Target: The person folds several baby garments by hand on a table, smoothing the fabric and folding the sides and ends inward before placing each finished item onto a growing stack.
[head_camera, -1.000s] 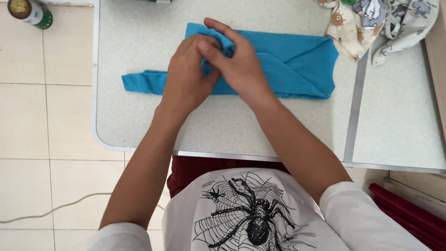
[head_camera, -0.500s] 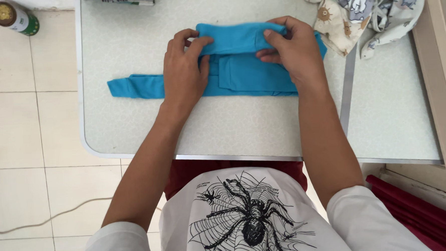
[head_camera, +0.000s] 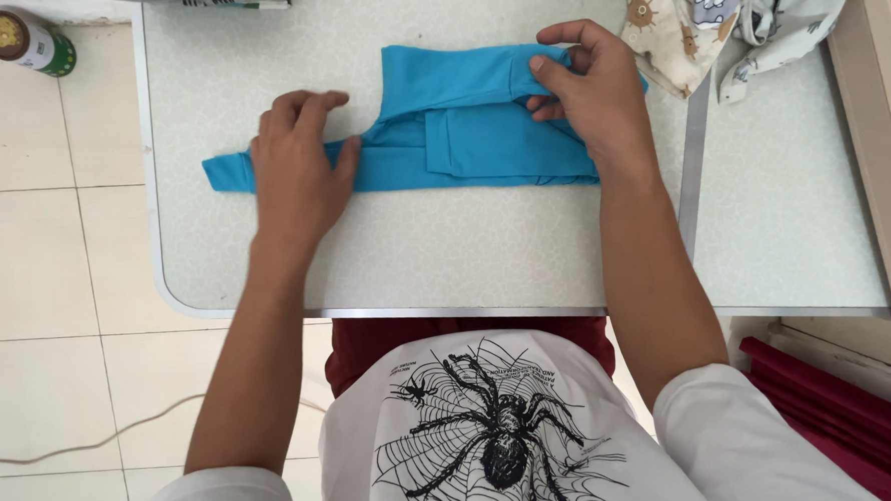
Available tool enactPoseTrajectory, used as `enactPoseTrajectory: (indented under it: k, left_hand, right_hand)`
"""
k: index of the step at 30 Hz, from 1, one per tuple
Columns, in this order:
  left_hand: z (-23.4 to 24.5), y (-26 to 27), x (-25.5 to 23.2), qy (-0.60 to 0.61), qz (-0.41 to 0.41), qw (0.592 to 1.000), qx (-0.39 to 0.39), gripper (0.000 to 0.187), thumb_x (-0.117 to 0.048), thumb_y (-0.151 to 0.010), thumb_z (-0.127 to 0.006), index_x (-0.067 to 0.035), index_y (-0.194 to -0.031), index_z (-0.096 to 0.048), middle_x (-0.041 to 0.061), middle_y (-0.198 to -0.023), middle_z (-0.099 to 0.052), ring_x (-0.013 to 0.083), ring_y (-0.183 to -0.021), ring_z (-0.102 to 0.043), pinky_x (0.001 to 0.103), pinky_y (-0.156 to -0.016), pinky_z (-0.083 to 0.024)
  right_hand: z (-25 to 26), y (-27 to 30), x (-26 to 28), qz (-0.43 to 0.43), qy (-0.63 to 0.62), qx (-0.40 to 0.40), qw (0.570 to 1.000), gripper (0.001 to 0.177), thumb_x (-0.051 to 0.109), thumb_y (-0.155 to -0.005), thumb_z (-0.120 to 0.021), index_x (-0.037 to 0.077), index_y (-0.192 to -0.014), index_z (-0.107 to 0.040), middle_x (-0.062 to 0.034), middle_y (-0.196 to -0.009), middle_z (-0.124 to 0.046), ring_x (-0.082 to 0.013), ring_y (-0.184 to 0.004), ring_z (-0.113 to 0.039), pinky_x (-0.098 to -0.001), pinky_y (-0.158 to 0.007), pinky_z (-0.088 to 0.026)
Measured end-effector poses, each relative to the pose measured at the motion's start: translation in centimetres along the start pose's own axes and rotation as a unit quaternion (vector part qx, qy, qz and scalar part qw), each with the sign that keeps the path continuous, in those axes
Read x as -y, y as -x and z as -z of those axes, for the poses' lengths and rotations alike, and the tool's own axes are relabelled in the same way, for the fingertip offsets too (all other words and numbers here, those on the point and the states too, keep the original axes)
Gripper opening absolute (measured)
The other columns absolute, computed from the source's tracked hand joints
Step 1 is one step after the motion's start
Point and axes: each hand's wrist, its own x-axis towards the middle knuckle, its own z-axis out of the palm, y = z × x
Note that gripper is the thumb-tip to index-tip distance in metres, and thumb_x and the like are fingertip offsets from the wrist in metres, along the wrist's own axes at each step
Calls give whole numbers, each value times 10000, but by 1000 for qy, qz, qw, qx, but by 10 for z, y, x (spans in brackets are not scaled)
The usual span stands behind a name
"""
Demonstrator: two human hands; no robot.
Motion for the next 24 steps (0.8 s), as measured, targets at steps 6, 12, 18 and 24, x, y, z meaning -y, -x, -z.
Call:
enactPoseTrajectory:
  k: [6,12,18,24]
  left_hand:
    - [49,13,33,-181,46,980,64,457,-332,-775,-901,-142,-1164,-755,188,-1274,-605,377,-1206,-512,563,-998,-335]
    - [79,16,35,-272,111,950,103,419,-409,-756,-923,-126,-1015,-755,118,-1104,-703,305,-1055,-630,507,-933,-457]
    - [104,6,-3,-20,107,989,103,406,-197,-792,-894,-70,-1080,-636,25,-801,-669,171,-664,-671,300,-553,-505]
    - [75,-3,-60,215,-72,974,-14,336,-90,-1006,-846,-72,-1186,-563,16,-1008,-653,89,-895,-677,235,-722,-578]
  right_hand:
    - [-4,-3,-10,22,95,-19,995,257,49,-951,-724,10,-1194,-650,-42,-845,-728,-102,-649,-717,-226,-520,-594]
    - [-5,-4,-9,22,82,-22,996,252,57,-962,-722,9,-1198,-648,-66,-832,-709,-105,-641,-716,-238,-515,-596]
    - [-2,0,-3,22,58,-26,998,253,67,-981,-698,34,-1226,-645,-48,-847,-716,-97,-651,-709,-231,-553,-617]
    - [18,-1,3,46,21,-31,998,241,50,-1007,-682,32,-1244,-643,-37,-884,-710,-112,-672,-706,-248,-572,-617]
